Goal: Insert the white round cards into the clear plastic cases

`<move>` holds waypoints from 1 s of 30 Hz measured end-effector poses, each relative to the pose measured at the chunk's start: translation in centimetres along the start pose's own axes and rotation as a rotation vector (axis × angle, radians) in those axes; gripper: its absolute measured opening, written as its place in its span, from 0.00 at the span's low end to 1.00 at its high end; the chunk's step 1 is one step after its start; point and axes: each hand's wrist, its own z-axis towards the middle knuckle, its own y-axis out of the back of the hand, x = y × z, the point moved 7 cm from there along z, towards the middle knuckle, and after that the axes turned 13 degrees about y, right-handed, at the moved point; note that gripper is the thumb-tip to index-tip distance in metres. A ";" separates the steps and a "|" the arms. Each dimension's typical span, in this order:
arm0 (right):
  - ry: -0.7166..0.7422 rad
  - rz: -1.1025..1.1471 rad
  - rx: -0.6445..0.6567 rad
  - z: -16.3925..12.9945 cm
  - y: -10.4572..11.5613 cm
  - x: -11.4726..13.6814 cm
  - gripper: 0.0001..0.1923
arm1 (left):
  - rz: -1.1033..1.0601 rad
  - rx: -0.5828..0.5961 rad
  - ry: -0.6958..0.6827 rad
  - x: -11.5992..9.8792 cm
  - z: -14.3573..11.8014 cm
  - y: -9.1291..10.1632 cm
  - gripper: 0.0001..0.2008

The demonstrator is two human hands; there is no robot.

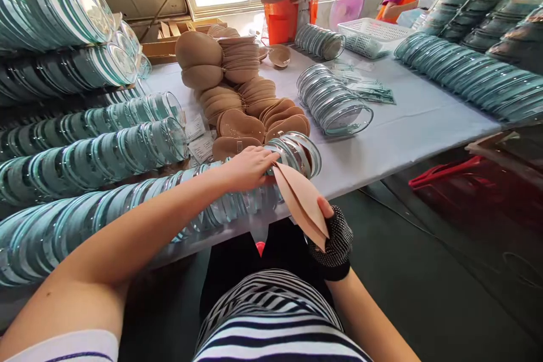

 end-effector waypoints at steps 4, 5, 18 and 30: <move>0.008 -0.043 0.028 1.3 0.1 0.8 0.37 | -0.084 -0.028 0.020 -0.3 0.8 0.1 0.25; -0.003 -0.060 0.060 1.9 0.2 0.9 0.38 | -0.106 -0.046 0.009 -0.3 0.8 0.2 0.26; -0.039 -0.224 0.028 4.9 2.5 1.2 0.35 | -0.037 -0.037 -0.006 -0.4 1.3 0.3 0.26; -0.004 -0.098 0.192 2.7 -0.4 2.9 0.36 | 0.030 -0.098 0.133 0.1 1.4 0.7 0.09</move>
